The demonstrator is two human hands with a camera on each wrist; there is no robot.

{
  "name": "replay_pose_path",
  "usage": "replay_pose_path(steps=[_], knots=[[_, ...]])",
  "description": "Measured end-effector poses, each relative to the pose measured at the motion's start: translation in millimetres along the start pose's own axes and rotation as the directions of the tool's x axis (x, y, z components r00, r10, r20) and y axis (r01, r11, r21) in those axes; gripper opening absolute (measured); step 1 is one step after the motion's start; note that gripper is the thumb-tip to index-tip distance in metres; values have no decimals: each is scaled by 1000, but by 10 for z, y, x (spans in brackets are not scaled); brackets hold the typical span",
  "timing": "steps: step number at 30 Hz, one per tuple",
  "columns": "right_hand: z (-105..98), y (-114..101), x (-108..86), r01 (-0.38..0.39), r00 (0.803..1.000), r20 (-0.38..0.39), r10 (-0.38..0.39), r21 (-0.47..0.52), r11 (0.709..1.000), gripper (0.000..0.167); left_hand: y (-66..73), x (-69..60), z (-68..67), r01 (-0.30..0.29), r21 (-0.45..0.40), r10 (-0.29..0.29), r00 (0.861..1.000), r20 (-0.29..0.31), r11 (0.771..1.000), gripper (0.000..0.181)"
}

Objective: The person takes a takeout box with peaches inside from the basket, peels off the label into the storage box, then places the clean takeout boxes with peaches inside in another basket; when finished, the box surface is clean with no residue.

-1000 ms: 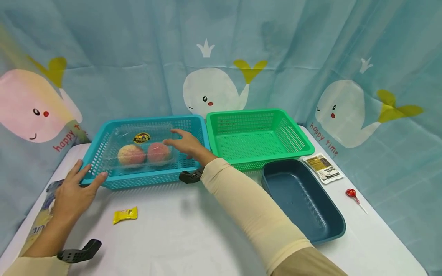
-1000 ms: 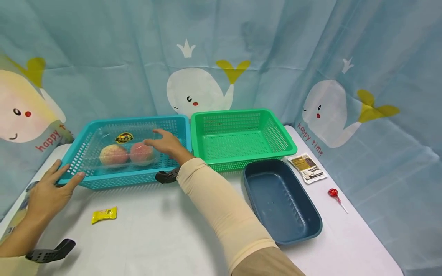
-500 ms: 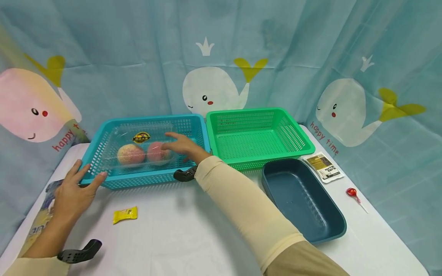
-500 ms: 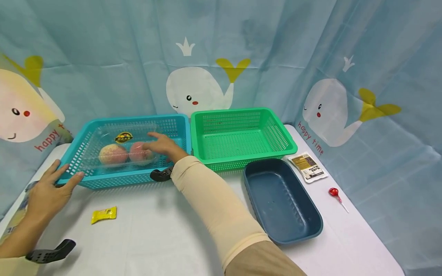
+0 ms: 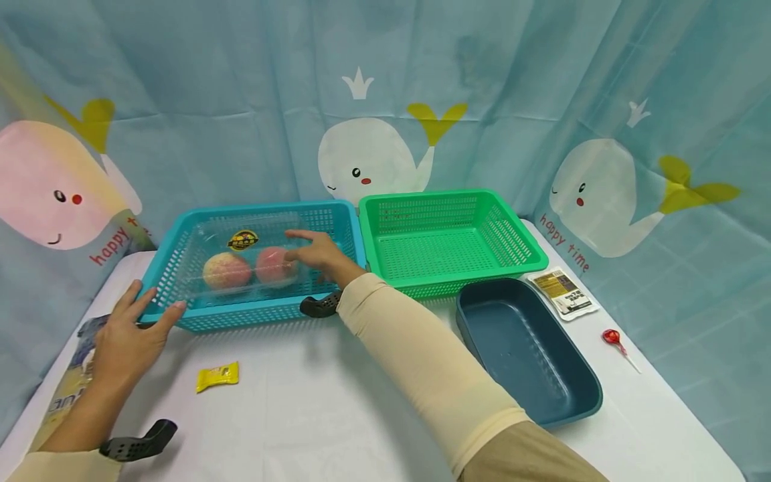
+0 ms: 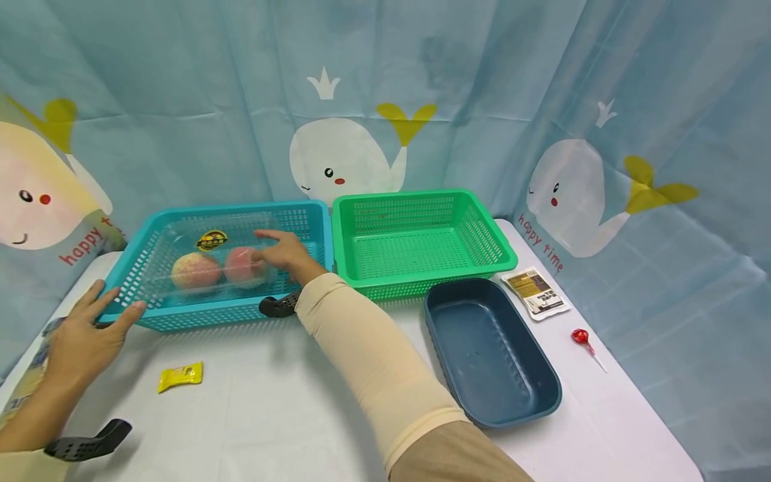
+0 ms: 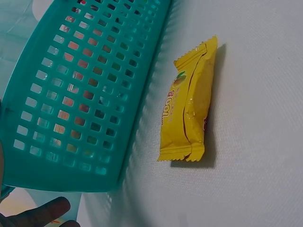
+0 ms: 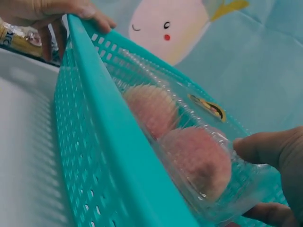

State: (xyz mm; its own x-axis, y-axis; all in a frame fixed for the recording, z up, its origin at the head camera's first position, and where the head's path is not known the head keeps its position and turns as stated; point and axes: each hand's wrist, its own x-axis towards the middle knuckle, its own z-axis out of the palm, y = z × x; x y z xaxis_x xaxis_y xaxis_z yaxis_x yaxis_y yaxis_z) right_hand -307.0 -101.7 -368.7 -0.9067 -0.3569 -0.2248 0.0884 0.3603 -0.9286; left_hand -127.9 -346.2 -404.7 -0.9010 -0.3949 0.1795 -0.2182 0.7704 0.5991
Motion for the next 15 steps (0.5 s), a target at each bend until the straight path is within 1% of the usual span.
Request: replay_pose_path(steps=[5,8,12,15], knots=[[75,-38,-26,17,996,-94,-11,68,998,40,-2,-6,-5,6,3,-6,1000,0,1000,79],[112,-61,-50,29,991,-134,-9,144,989,37,2,-9,2,11,2,-11,1000,0,1000,79],[139,-72,-75,44,987,-160,-6,232,972,32,4,-8,12,18,-1,-18,1000,-2,1000,78],[138,-63,-77,58,984,-176,-9,278,959,33,14,-2,23,20,-3,-20,1000,-5,1000,78]])
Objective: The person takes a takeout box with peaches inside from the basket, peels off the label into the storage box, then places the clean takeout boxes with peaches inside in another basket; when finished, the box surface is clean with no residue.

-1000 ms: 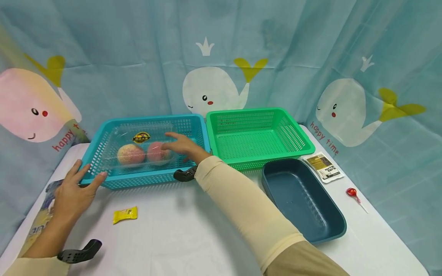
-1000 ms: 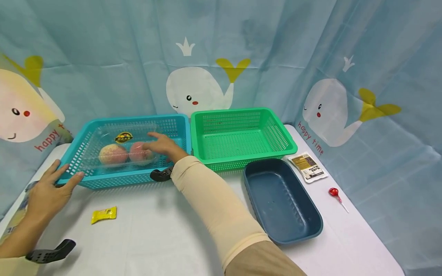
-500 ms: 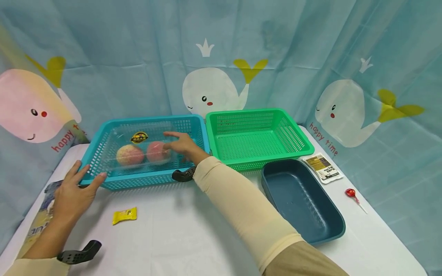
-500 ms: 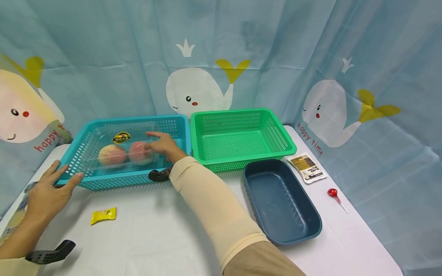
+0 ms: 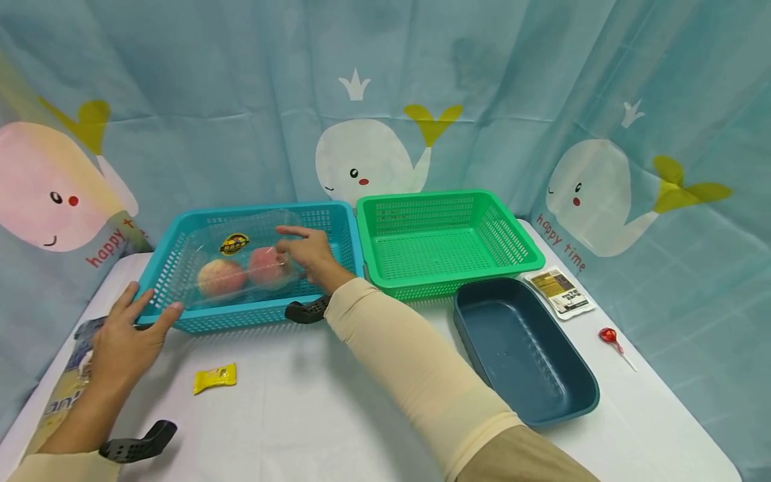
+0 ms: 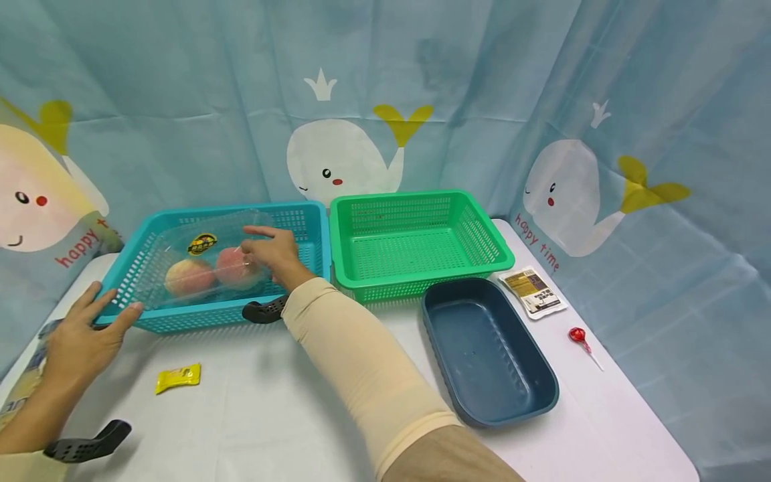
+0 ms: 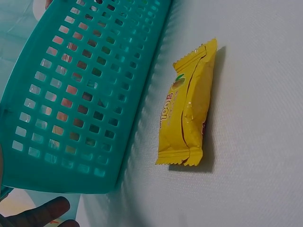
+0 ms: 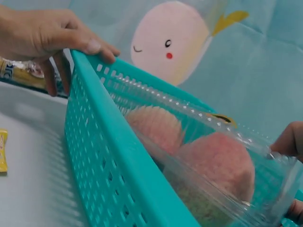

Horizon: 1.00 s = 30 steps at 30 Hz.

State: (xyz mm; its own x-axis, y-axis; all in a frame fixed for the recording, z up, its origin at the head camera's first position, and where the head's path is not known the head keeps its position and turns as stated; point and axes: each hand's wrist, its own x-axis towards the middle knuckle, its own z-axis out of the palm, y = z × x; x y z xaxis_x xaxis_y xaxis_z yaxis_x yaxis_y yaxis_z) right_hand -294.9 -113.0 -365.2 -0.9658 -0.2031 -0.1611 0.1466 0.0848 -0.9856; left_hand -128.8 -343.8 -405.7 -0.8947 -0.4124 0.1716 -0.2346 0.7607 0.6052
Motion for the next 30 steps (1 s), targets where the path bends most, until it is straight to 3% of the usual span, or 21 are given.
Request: replay_pose_path(steps=[9,16,30], knots=[[-70,-5,-59,34,999,-24,-30,141,989,37,13,-8,-4,-1,8,1,1000,-5,1000,80],[-198,-199,-163,19,1000,-19,-15,270,963,39,-22,10,37,-8,-7,8,999,-33,1000,82],[-608,-509,-417,-15,1000,16,10,331,944,38,22,-4,-15,-3,12,3,1000,-13,1000,81]])
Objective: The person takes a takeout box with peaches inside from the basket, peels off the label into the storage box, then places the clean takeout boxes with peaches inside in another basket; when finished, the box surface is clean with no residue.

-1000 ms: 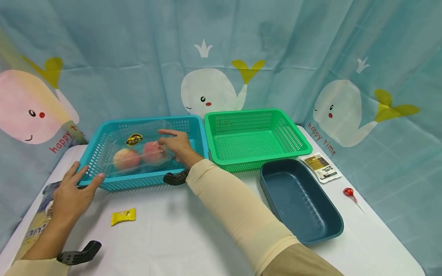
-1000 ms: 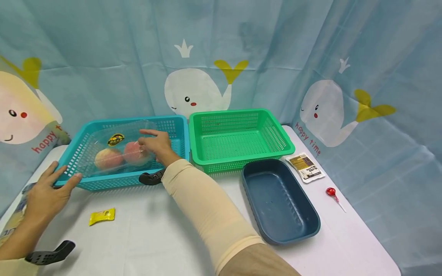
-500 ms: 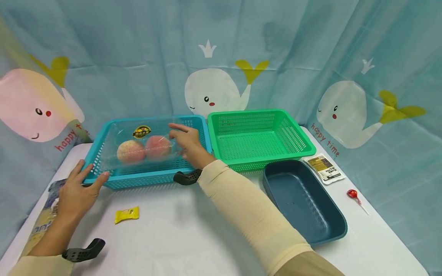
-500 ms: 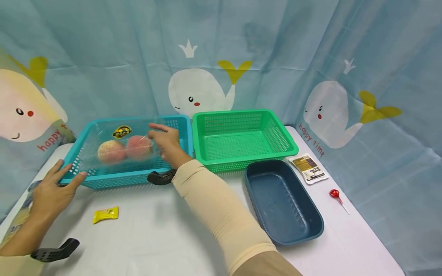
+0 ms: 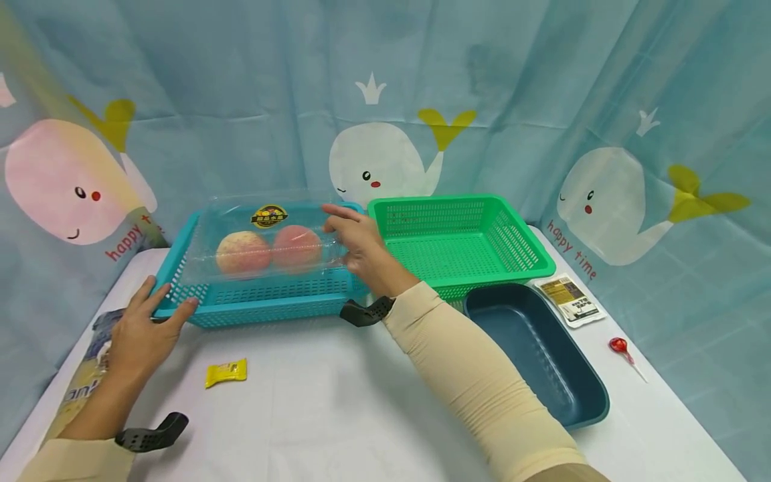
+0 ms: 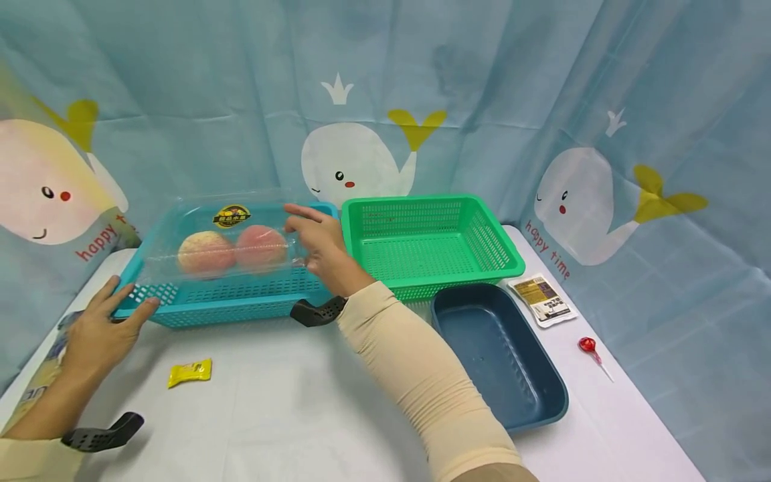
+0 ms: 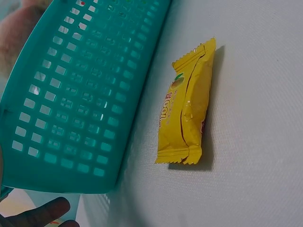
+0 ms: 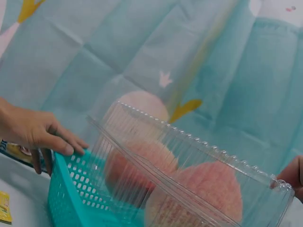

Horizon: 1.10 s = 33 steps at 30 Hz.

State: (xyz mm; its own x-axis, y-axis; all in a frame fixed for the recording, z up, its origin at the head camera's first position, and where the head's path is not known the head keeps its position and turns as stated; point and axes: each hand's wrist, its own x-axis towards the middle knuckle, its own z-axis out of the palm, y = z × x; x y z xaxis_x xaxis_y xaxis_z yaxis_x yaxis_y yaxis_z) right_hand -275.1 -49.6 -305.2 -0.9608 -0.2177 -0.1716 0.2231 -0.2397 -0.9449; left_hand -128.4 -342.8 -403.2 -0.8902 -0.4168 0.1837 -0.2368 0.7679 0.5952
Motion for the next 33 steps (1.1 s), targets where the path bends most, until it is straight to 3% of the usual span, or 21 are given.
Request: replay_pose_path(steps=[10,20,26,33], knots=[[-333,-179,-337,1,1000,-1,-1,77,997,42,-193,46,139,5,-35,-7,998,-56,999,85],[-718,-217,-788,30,999,15,-30,35,999,44,-24,-8,37,-19,-33,18,1000,-20,999,79],[-937,-141,-1057,31,1000,2,-31,-20,999,48,-22,-18,39,-14,-41,13,1000,-21,999,81],[-1168,19,-1333,44,999,18,-45,18,999,53,-40,-3,36,-13,-48,12,999,-34,999,81]])
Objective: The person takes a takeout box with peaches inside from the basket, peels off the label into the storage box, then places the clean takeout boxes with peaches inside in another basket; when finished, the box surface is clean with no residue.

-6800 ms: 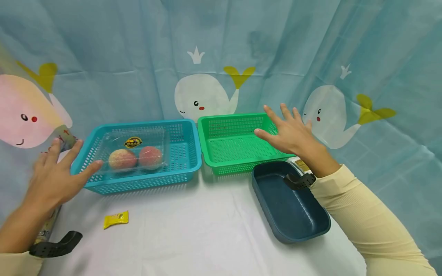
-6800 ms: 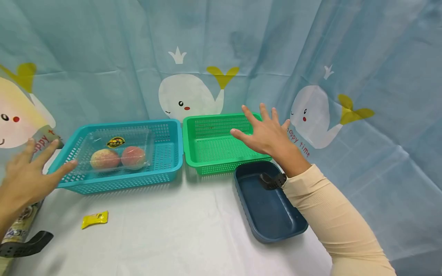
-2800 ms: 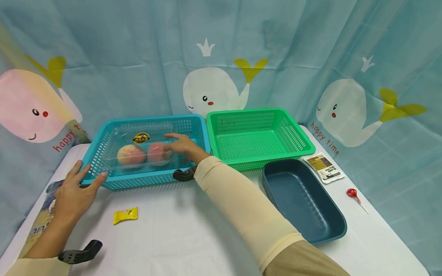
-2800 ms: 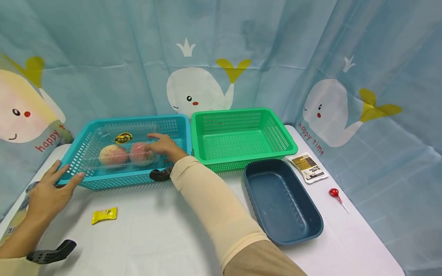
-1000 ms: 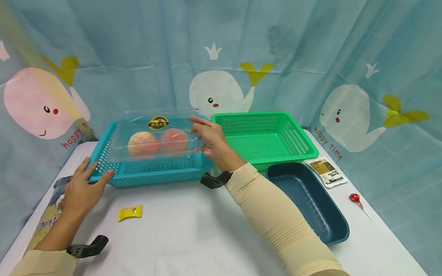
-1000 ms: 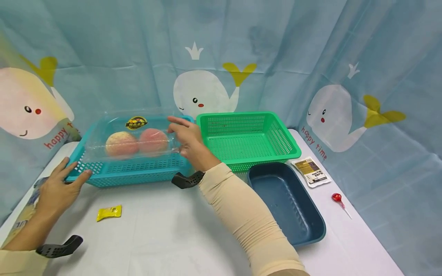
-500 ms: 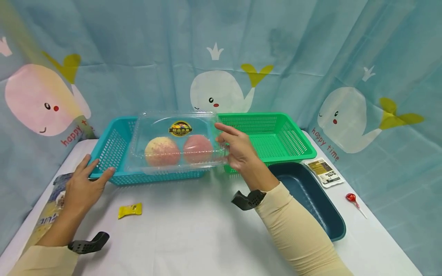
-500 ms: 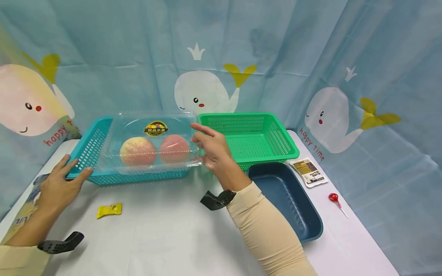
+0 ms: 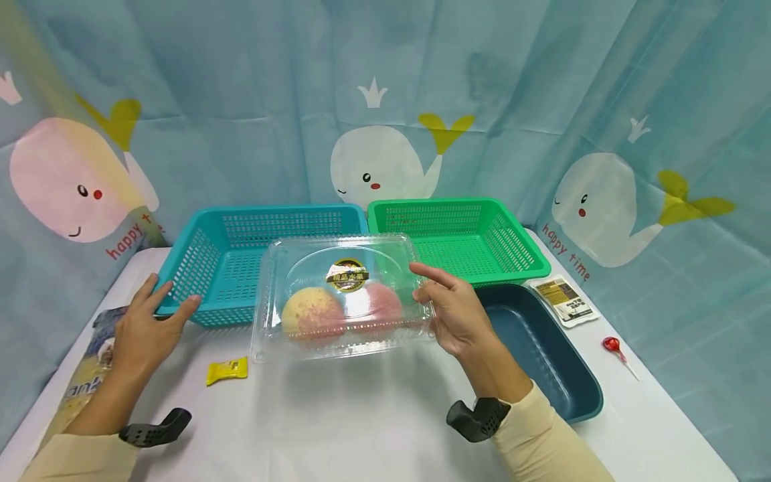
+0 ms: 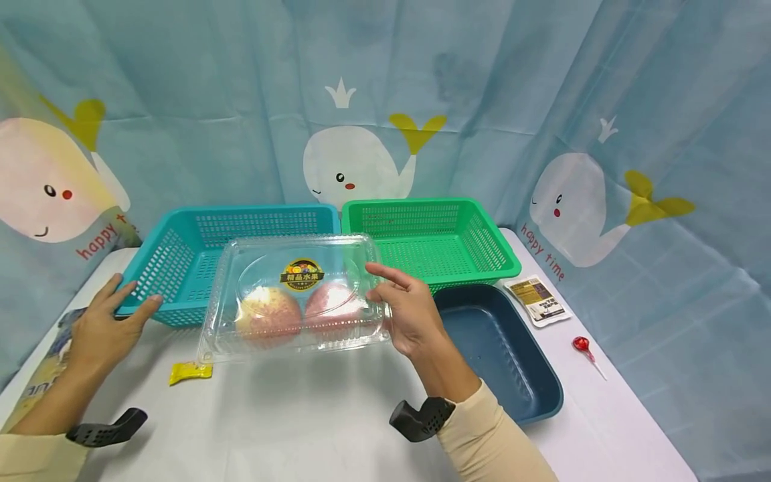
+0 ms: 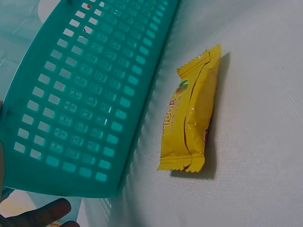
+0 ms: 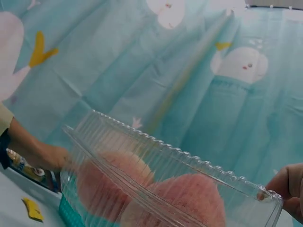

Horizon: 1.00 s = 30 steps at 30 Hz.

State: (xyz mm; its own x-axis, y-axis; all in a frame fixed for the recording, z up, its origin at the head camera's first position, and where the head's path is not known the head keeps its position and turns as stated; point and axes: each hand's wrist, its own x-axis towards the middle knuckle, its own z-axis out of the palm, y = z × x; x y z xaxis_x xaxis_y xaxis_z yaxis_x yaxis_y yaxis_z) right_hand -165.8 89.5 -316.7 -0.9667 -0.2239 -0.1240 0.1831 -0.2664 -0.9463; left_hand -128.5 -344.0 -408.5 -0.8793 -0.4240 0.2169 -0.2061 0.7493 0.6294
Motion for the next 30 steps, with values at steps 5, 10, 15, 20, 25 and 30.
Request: replay_pose_path(steps=[5,10,15,20,25,30], knots=[[-123,133,-146,6,1000,19,-7,46,999,54,0,-10,-21,-9,3,9,1000,18,1000,80],[-228,241,-267,31,1000,-3,-31,40,999,53,18,-12,2,-3,8,3,1000,13,1000,80],[-300,286,-379,29,1000,-4,-29,42,999,52,-32,18,27,-6,8,6,1000,8,1000,81],[-362,373,-435,20,999,-26,-19,36,999,51,3,0,-11,-3,10,3,1000,16,1000,79],[-404,506,-449,2,999,-55,0,36,999,50,14,-8,-25,-4,12,4,1000,16,1000,80],[-437,622,-425,10,997,-77,-7,34,999,49,4,-9,-24,3,13,-3,1000,23,1000,81]])
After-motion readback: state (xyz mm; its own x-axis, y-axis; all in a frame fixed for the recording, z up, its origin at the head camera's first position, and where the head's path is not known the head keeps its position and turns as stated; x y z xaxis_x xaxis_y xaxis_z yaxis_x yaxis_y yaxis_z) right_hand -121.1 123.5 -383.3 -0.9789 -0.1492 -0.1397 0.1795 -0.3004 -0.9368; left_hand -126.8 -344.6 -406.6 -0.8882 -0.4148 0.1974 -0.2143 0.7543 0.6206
